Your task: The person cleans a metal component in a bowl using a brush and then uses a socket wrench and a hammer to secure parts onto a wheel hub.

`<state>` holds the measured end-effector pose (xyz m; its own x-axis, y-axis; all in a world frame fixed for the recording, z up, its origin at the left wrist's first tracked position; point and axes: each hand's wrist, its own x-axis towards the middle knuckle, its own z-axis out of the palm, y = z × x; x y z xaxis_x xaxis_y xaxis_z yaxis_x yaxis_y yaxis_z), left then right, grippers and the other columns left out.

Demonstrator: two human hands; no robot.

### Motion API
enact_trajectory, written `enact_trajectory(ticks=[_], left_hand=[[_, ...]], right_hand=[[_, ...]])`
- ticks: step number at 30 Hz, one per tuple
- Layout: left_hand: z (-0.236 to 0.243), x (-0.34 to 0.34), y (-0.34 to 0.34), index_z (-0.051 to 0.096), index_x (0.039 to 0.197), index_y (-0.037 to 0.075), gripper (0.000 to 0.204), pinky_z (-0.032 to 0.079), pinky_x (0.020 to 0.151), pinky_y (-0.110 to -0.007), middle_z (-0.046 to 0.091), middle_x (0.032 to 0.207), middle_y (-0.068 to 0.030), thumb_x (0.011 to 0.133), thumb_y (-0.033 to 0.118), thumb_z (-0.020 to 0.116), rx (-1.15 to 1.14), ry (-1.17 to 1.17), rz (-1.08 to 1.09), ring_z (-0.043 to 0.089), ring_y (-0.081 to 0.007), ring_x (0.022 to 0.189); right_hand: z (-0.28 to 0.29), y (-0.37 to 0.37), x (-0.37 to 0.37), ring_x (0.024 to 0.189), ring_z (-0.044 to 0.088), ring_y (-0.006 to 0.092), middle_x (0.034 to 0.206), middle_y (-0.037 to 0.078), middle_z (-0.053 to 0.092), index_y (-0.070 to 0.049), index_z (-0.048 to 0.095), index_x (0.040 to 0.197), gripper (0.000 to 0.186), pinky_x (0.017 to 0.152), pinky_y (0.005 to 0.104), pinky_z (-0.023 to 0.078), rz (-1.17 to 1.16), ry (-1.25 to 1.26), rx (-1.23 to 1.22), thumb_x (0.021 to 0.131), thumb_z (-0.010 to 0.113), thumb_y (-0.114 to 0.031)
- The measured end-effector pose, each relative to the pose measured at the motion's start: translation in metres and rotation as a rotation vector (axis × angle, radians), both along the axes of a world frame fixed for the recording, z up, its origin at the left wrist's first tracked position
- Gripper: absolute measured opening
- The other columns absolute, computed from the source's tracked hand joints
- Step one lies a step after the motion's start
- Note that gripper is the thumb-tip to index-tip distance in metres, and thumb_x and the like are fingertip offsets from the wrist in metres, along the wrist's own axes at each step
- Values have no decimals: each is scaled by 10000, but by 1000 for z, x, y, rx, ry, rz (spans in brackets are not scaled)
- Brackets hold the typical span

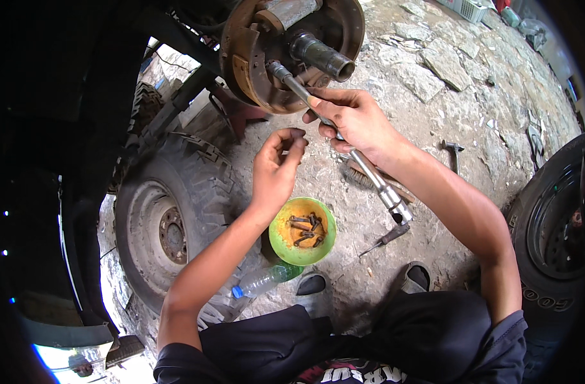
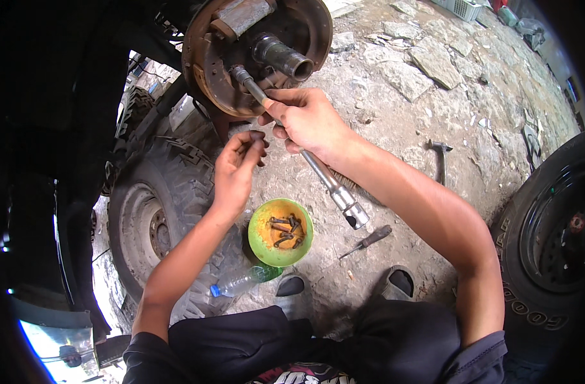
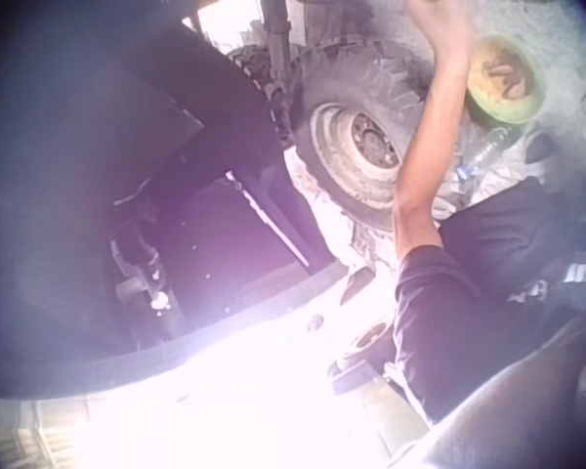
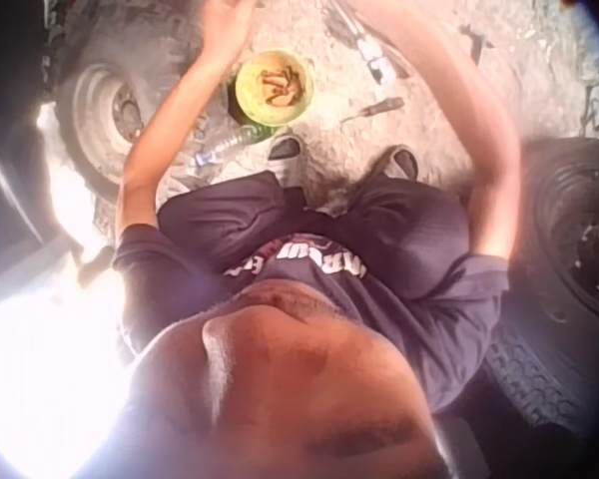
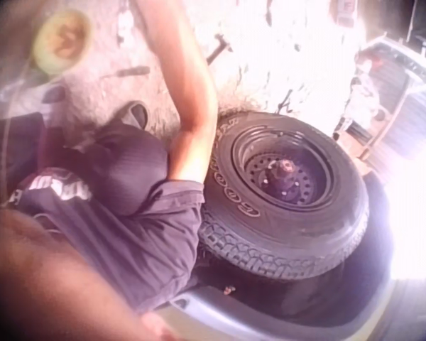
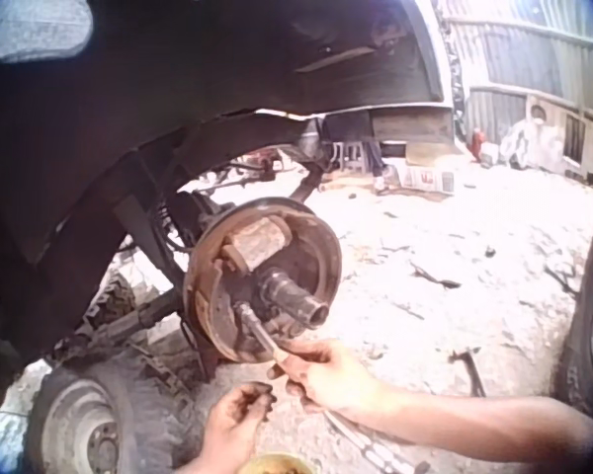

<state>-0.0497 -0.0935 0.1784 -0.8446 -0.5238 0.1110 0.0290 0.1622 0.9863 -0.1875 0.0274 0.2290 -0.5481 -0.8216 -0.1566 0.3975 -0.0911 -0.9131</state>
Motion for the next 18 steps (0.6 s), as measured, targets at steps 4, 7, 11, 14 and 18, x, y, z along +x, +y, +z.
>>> enact_trajectory(ticks=[4, 7, 11, 14, 18], left_hand=[[4, -14, -5, 585, 1131, 52, 266, 472, 757, -299, 633, 1004, -29, 1007, 274, 506, 371, -4, -5, 586, -123, 905], [8, -25, -1, 585, 1129, 58, 264, 467, 744, -307, 634, 1000, -32, 1007, 276, 497, 432, 18, -3, 588, -132, 909], [-1, -30, -7, 593, 1011, 63, 251, 453, 739, -329, 634, 946, -56, 1005, 279, 466, 598, -13, 52, 585, -164, 872], [-25, -16, -7, 576, 956, 47, 266, 457, 765, -346, 637, 928, -87, 999, 239, 397, 481, -145, -265, 596, -178, 897], [-11, -11, 59, 453, 1322, 10, 415, 448, 972, -429, 575, 1279, -168, 1021, 293, 417, 682, -60, -697, 548, -270, 1210]], right_hand=[[3, -4, 3, 567, 498, 61, 852, 53, 657, 5, 643, 1143, 263, 407, 215, 393, -45, 96, 56, 968, 561, -175], [1, -7, -2, 574, 507, 59, 843, 47, 659, 14, 641, 1158, 272, 420, 227, 422, -72, 238, 137, 955, 558, -145], [8, -9, -12, 540, 533, 75, 787, 78, 661, 42, 659, 1116, 257, 426, 247, 439, -53, 439, 179, 942, 550, -113], [7, -26, -14, 472, 533, 84, 747, 89, 641, 54, 661, 1085, 229, 377, 252, 432, -50, 682, 182, 960, 538, -93], [16, -16, -26, 484, 614, 147, 749, 116, 649, 68, 655, 1067, 235, 438, 302, 557, 3, 611, 245, 959, 540, -106]])
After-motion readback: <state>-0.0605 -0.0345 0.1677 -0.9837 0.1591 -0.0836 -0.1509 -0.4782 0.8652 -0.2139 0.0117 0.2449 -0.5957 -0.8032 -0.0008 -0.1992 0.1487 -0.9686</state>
